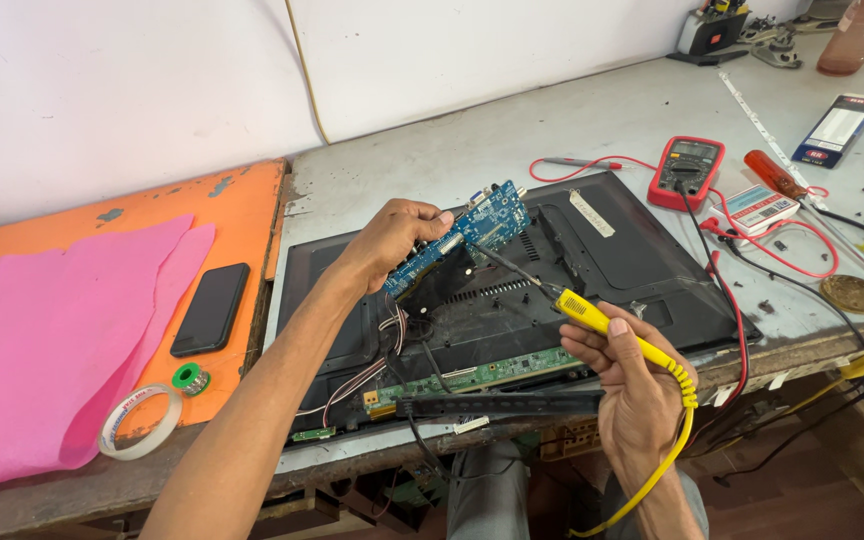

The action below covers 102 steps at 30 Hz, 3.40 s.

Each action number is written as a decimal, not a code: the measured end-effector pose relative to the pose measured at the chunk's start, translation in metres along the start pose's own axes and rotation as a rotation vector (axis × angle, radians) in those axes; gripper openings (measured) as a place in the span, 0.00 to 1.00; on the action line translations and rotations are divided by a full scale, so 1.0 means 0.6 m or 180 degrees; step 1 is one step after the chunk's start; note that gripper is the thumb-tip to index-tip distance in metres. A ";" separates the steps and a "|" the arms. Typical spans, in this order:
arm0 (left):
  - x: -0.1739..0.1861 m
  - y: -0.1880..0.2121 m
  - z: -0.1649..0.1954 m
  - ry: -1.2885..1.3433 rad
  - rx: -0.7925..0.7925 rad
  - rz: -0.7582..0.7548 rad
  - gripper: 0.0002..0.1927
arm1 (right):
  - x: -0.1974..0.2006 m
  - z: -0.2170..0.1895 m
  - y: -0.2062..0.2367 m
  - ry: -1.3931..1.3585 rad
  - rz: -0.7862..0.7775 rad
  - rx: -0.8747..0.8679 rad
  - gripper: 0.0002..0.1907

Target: The person uses a yellow soldering iron to work on a blue circuit board inside a disassembled television chassis. They repeatedly heat components, adjust wires, and reposition the board on the workbench.

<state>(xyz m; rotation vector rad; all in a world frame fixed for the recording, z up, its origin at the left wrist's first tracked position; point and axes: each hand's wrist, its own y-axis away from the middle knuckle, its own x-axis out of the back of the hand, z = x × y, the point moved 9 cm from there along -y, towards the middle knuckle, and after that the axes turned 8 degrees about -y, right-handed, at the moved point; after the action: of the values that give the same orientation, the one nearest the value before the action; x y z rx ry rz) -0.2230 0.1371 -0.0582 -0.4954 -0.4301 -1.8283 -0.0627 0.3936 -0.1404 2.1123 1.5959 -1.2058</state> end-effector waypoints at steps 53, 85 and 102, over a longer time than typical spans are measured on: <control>0.008 -0.082 -0.037 0.0075 0.0481 -0.0456 0.04 | -0.016 0.007 -0.012 0.0232 -0.0152 -0.0105 0.15; -0.015 -0.128 -0.039 0.0255 -0.0068 -0.2068 0.10 | -0.008 0.016 -0.022 0.0484 -0.0106 -0.0015 0.15; -0.026 -0.121 -0.060 0.0301 -0.0430 -0.1944 0.09 | -0.009 0.018 -0.020 0.0592 -0.0101 0.0071 0.15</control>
<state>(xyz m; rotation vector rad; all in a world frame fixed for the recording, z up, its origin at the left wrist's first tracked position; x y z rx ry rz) -0.2925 0.1526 -0.1004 -0.3894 -0.4229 -2.4715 -0.0789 0.3875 -0.1402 2.2802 1.7052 -1.0681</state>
